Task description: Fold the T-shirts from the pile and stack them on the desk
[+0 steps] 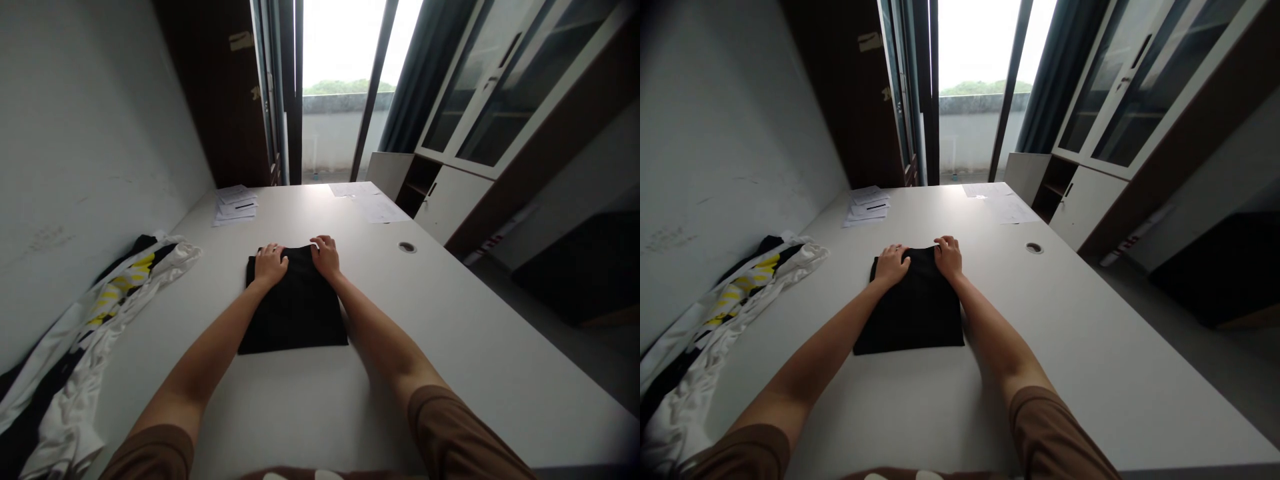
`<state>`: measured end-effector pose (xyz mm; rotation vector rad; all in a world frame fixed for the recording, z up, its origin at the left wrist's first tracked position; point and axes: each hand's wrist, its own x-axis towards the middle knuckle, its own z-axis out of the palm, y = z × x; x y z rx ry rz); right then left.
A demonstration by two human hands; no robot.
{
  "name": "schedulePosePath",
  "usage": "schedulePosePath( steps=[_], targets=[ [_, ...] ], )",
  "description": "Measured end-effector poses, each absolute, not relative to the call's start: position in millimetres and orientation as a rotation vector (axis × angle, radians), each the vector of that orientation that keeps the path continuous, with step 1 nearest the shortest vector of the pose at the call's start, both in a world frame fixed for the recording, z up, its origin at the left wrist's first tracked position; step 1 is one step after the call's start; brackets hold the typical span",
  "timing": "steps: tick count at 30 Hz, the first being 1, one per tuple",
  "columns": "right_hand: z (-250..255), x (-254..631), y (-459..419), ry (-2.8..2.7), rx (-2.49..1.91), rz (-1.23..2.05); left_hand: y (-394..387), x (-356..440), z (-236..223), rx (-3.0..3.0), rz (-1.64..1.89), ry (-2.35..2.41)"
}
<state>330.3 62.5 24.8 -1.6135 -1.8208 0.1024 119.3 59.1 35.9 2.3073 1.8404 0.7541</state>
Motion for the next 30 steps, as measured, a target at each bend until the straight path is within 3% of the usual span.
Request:
schedulePosePath(
  steps=[6, 19, 30],
  targets=[
    [12, 307, 56, -2.17, -1.633, 0.158, 53, 129, 0, 2.361, 0.363, 1.8],
    [-7, 307, 57, -2.272, -1.821, 0.245, 74, 97, -4, 2.215, 0.262, 1.925],
    [-10, 310, 62, -2.281, -1.813, 0.296, -13, 97, -3, 2.573, 0.344, 1.63]
  ],
)
